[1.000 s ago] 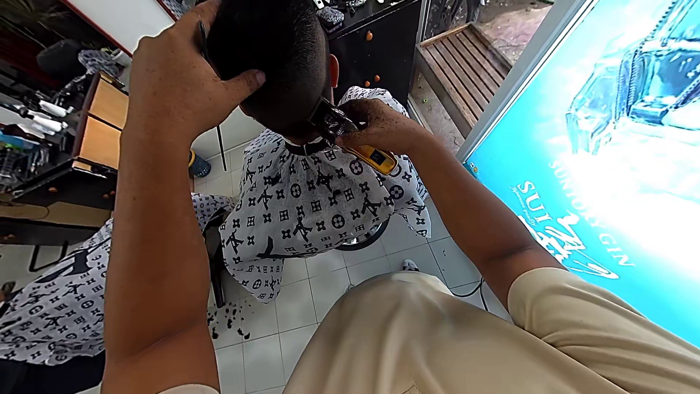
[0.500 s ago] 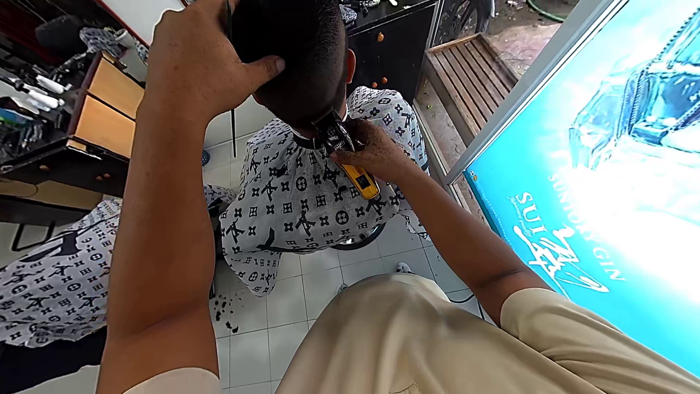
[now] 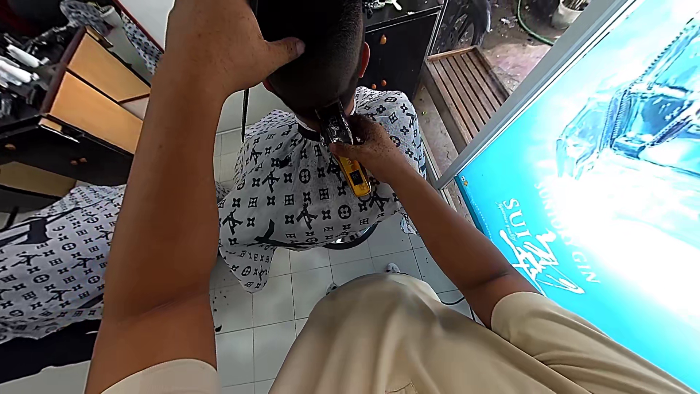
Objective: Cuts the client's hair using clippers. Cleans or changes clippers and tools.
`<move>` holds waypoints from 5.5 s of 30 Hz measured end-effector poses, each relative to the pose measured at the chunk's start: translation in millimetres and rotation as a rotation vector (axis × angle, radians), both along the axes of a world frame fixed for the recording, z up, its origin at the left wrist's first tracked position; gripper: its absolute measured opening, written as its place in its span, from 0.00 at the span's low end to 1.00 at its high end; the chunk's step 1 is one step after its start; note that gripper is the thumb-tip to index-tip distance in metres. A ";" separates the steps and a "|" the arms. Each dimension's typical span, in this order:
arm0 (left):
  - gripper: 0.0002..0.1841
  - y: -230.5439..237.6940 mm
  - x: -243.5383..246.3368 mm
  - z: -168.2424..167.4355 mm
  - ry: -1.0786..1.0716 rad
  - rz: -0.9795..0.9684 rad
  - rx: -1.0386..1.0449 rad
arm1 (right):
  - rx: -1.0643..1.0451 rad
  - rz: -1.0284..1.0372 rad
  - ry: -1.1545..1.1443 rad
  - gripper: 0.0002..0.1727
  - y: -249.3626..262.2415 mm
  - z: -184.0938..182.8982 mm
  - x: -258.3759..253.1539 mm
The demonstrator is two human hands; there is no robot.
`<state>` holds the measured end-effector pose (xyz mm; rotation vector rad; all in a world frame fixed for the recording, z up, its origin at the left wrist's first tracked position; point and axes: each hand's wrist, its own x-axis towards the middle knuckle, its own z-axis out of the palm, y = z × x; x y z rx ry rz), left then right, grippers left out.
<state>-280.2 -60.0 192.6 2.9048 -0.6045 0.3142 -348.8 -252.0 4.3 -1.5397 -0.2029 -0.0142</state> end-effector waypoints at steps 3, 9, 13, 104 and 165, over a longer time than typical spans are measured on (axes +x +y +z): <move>0.42 0.1 0.6 -0.8 0.014 0.002 0.001 | -0.016 -0.024 -0.031 0.36 6.3 2.8 -3.7; 0.43 1.1 3.4 -2.2 0.018 -0.003 0.008 | 0.046 -0.076 0.003 0.35 22.0 -2.8 -3.7; 0.43 3.7 4.9 -3.2 0.011 -0.014 0.009 | 0.051 -0.117 -0.004 0.35 31.5 -1.8 -5.0; 0.43 -3.7 -1.7 2.5 0.000 0.003 0.029 | 0.190 0.205 0.049 0.27 -39.6 16.3 8.0; 0.48 -0.9 4.4 0.9 -0.018 0.051 0.078 | -0.139 0.102 -0.076 0.36 -48.1 20.3 14.7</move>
